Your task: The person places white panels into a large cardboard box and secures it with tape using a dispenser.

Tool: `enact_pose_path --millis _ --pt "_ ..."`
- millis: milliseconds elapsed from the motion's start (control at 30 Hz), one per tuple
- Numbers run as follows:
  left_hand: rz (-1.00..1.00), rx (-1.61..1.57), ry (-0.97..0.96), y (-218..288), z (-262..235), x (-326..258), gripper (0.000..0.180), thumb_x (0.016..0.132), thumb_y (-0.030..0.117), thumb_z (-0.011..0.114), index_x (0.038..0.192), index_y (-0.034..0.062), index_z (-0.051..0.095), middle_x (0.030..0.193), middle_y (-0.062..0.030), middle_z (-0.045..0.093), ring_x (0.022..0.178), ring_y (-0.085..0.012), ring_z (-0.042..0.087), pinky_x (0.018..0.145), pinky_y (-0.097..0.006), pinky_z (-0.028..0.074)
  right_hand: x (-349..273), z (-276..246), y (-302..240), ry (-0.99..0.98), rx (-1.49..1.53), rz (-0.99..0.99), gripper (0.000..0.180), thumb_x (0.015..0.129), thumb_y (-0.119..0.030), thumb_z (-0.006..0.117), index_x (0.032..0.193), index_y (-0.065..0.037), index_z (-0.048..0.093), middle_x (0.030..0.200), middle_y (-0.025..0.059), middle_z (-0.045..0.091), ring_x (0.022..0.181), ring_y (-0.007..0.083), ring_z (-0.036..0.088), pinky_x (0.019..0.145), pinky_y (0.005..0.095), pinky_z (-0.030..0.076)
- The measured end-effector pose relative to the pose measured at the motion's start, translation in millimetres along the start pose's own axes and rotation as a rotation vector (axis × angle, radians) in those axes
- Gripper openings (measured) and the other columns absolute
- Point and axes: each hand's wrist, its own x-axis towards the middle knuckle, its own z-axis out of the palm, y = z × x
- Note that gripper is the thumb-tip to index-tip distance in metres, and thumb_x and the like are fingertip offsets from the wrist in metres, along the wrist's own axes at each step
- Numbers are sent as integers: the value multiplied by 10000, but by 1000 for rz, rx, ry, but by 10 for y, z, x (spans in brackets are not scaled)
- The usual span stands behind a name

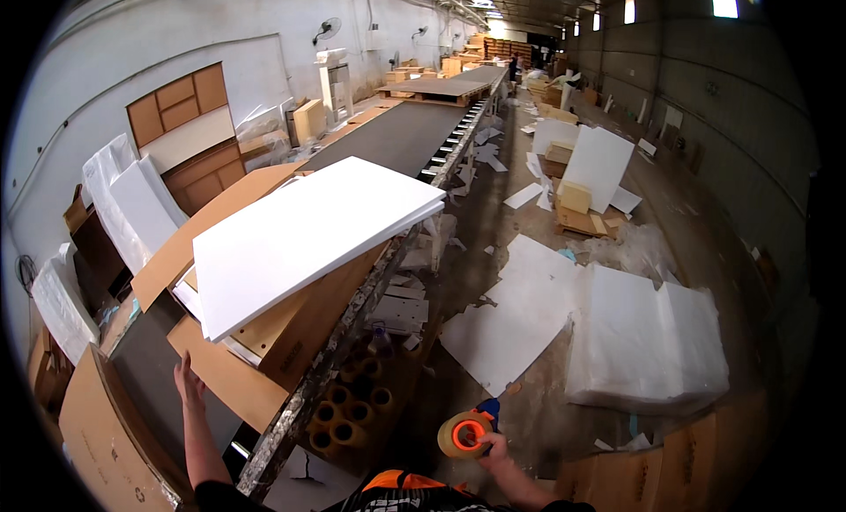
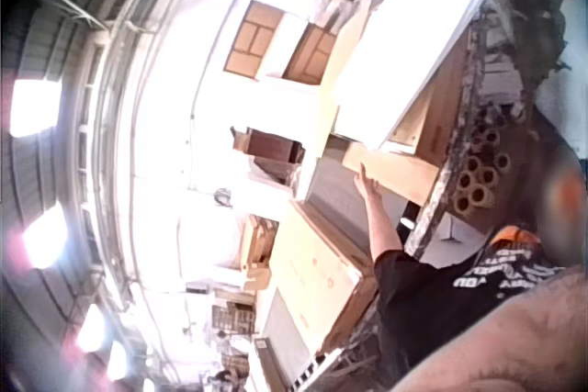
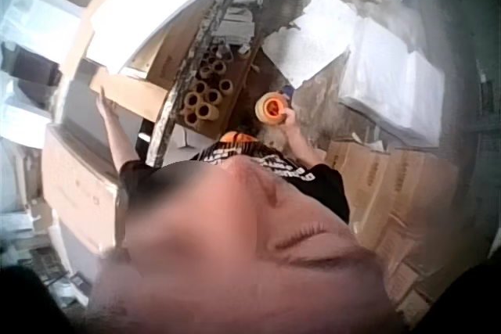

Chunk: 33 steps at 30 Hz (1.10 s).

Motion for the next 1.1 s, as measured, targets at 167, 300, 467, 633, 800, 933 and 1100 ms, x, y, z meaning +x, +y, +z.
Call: enact_pose_path --millis 167,300,467,633,800,933,1100 --pt "-141 355 -107 167 815 835 980 763 693 691 1485 90 418 1474 -158 456 1192 -399 546 951 -538 454 695 390 -533 89 -7 -89 483 700 -126 559 1168 -28 624 1096 111 682 1019 278 660 924 446 533" --pt "-80 330 -118 160 1253 1039 815 751 460 823 1339 -28 543 1148 -167 665 971 -330 664 795 -460 549 1361 321 -981 134 -42 -102 470 711 -162 540 1157 -45 633 1119 121 647 1053 289 616 984 464 495" --pt "-149 60 -58 27 950 1265 629 765 334 820 1229 -41 621 943 -157 699 733 -295 680 664 -408 559 2158 964 -1570 49 -81 -154 534 671 -240 569 1173 -68 632 1161 102 649 1092 298 607 974 477 493" --pt "-102 168 110 488 1154 615 450 812 244 785 1049 -121 669 856 -160 708 660 -261 689 598 -364 560 2906 1801 -2294 -121 -14 -205 619 629 -282 571 1216 -90 614 1175 64 646 1092 255 608 958 406 499" --pt "-83 197 170 451 894 -19 357 809 187 773 961 -111 647 837 -153 703 671 -242 693 606 -363 562 4125 2627 -2804 -295 109 -224 785 581 -229 592 1350 -87 528 1289 114 594 1202 356 561 1021 630 442" --pt "-29 199 372 105 664 -658 363 794 172 764 1048 -43 617 886 -139 689 713 -220 671 659 -383 563 4328 3289 -2935 -451 172 -185 841 558 -185 604 1386 -84 501 1301 131 594 1220 349 560 1044 554 461" --pt "-18 80 368 -393 176 -897 370 815 280 763 947 -45 644 806 -81 682 623 -161 632 590 -302 521 4583 4289 -2804 -732 -13 -144 881 532 -142 574 1405 -56 495 1288 149 606 1171 336 603 1019 469 499"
